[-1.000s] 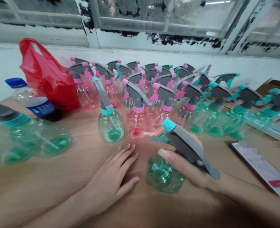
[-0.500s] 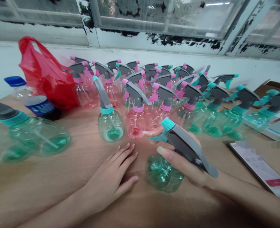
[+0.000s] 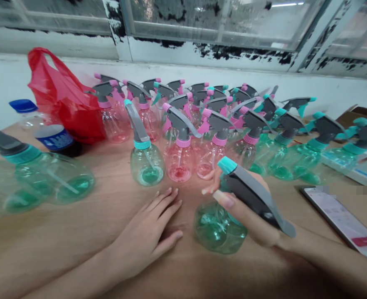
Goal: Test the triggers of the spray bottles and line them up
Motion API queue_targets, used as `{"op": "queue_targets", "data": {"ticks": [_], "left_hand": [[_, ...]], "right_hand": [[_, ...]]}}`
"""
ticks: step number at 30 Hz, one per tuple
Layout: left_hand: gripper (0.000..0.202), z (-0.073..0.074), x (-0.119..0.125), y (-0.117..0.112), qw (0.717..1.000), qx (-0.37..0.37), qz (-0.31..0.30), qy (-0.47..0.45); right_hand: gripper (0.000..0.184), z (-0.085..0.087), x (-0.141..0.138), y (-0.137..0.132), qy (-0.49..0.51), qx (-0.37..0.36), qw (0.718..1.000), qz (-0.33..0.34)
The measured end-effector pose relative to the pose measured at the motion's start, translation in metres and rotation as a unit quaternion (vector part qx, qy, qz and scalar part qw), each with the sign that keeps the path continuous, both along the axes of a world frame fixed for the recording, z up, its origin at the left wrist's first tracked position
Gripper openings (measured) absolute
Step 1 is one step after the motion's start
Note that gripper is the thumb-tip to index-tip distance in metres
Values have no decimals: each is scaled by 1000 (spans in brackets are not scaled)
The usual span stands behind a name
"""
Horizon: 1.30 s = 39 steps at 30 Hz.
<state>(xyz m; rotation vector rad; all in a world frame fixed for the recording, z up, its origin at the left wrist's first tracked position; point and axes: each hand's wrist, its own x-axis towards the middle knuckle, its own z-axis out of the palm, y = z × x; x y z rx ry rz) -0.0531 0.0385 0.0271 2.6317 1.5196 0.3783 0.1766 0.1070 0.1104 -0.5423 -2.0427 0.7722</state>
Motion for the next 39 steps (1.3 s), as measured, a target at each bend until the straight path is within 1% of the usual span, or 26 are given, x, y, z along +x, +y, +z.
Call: {"op": "queue_targets", "data": {"ticks": [2, 5, 9, 14, 18, 23, 32, 35, 39], "left_hand": [[54, 0, 0, 1, 1000, 1, -1, 0], [55, -1, 0, 1, 1000, -4, 0, -6], [55, -1, -1, 0, 1000, -12, -1, -20], [53, 0, -1, 0, 1000, -11, 0, -20], [53, 1, 0, 0, 1000, -13, 3, -9], [53, 1, 0, 0, 1000, -2, -1, -6], [54, 1, 0, 0, 1000, -13, 5, -13], [53, 2, 0, 0, 1000, -14, 4, -10], [54, 2, 1, 0, 1000, -13, 7, -22]], "right_hand": [[11, -1, 1, 2, -14, 7, 1000, 3], [4, -2, 2, 2, -10, 10, 1000, 4], [18, -4, 0, -2, 2, 15, 1000, -15], [25, -5, -2, -5, 0, -1, 999, -36], [26, -7, -3, -4, 31, -2, 999, -13], [24, -9, -4, -2, 27, 6, 999, -31], [24, -5, -3, -3, 13, -16, 1000, -19], [25, -6, -1, -4, 21, -15, 1000, -11], [24, -5, -1, -4, 12, -3, 1000, -19]]}}
